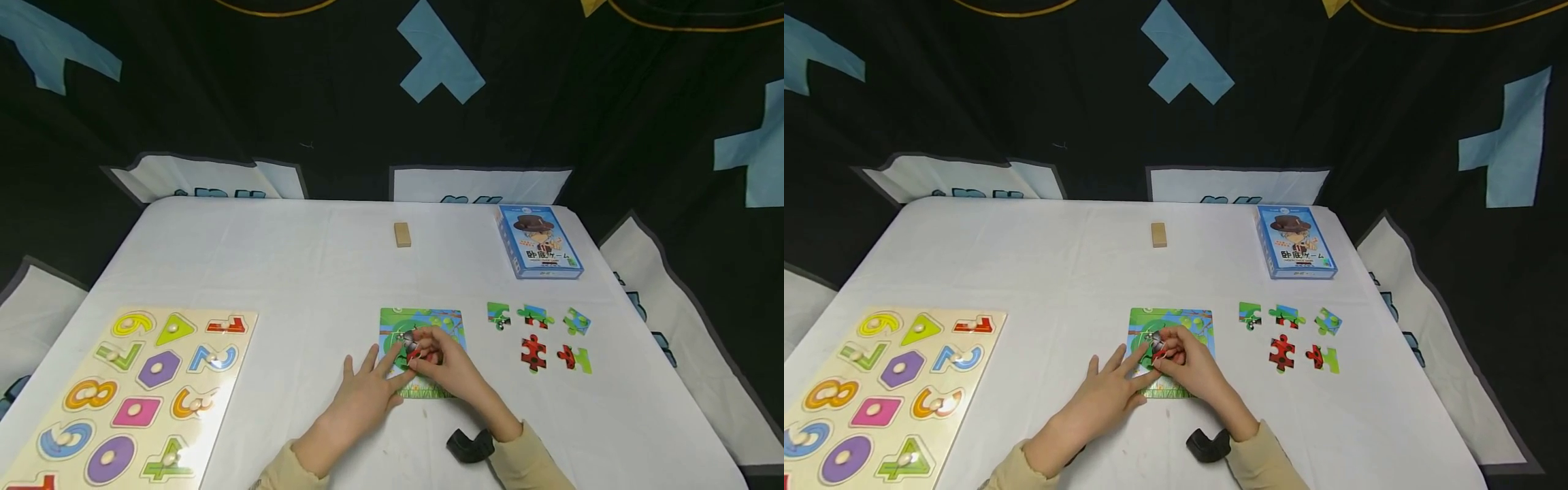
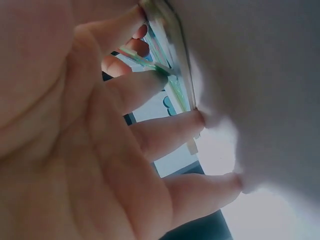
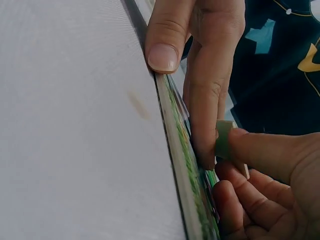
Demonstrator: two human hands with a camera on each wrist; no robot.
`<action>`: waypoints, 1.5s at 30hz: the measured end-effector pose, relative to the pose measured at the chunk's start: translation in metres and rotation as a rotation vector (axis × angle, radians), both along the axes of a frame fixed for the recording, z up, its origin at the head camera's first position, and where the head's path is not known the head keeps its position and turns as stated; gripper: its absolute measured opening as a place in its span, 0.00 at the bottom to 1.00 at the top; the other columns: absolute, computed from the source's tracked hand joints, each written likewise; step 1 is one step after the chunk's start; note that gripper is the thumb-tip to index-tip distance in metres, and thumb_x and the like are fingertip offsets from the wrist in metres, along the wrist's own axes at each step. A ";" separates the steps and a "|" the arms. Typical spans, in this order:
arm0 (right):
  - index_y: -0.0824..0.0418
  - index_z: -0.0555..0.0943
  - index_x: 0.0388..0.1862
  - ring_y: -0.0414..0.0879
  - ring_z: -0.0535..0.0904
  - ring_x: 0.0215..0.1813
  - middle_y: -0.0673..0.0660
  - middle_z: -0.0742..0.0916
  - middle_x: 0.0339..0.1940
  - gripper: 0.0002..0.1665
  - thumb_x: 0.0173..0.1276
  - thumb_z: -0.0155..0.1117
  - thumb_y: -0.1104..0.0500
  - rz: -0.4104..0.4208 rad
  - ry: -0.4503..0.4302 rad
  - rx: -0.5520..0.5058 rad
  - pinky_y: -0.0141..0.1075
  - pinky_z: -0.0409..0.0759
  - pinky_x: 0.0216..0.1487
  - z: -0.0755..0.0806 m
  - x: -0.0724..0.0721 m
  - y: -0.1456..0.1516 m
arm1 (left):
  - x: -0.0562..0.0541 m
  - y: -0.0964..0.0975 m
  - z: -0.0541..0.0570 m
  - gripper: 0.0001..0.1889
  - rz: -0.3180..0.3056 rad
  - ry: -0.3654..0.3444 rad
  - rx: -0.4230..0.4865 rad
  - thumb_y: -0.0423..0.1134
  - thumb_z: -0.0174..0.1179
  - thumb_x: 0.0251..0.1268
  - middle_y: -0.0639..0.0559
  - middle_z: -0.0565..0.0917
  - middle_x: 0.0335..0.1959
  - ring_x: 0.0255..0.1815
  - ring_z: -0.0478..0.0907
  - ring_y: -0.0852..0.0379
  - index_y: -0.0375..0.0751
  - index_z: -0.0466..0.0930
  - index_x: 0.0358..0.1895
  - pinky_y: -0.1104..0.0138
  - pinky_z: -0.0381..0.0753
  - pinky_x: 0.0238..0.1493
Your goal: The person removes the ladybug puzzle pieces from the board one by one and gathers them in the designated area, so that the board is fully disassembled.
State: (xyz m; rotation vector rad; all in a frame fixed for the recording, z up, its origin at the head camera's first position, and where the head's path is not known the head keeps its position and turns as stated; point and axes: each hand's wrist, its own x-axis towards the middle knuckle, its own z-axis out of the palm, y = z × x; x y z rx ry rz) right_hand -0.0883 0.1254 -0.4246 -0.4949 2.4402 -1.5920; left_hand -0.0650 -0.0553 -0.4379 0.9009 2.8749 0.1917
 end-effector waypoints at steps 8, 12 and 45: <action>0.74 0.70 0.57 0.46 0.72 0.28 0.60 0.81 0.35 0.25 0.60 0.62 0.67 0.001 -0.032 0.038 0.31 0.70 0.28 0.002 0.000 0.000 | 0.000 0.000 0.001 0.24 -0.005 -0.001 -0.008 0.54 0.53 0.60 0.50 0.57 0.69 0.64 0.58 0.38 0.64 0.68 0.62 0.37 0.62 0.49; 0.74 0.74 0.53 0.52 0.76 0.30 0.62 0.82 0.35 0.19 0.63 0.58 0.68 -0.016 -0.037 0.024 0.31 0.73 0.29 0.003 0.001 0.002 | 0.000 0.000 0.001 0.25 -0.011 0.016 -0.001 0.53 0.53 0.60 0.50 0.57 0.69 0.63 0.59 0.38 0.65 0.65 0.63 0.37 0.63 0.48; 0.63 0.77 0.54 0.44 0.70 0.30 0.55 0.79 0.38 0.26 0.57 0.67 0.54 -0.091 0.070 0.159 0.32 0.70 0.29 -0.033 -0.012 0.026 | 0.001 0.000 0.000 0.25 0.001 0.001 0.015 0.52 0.54 0.61 0.49 0.59 0.68 0.64 0.58 0.38 0.64 0.67 0.63 0.37 0.60 0.50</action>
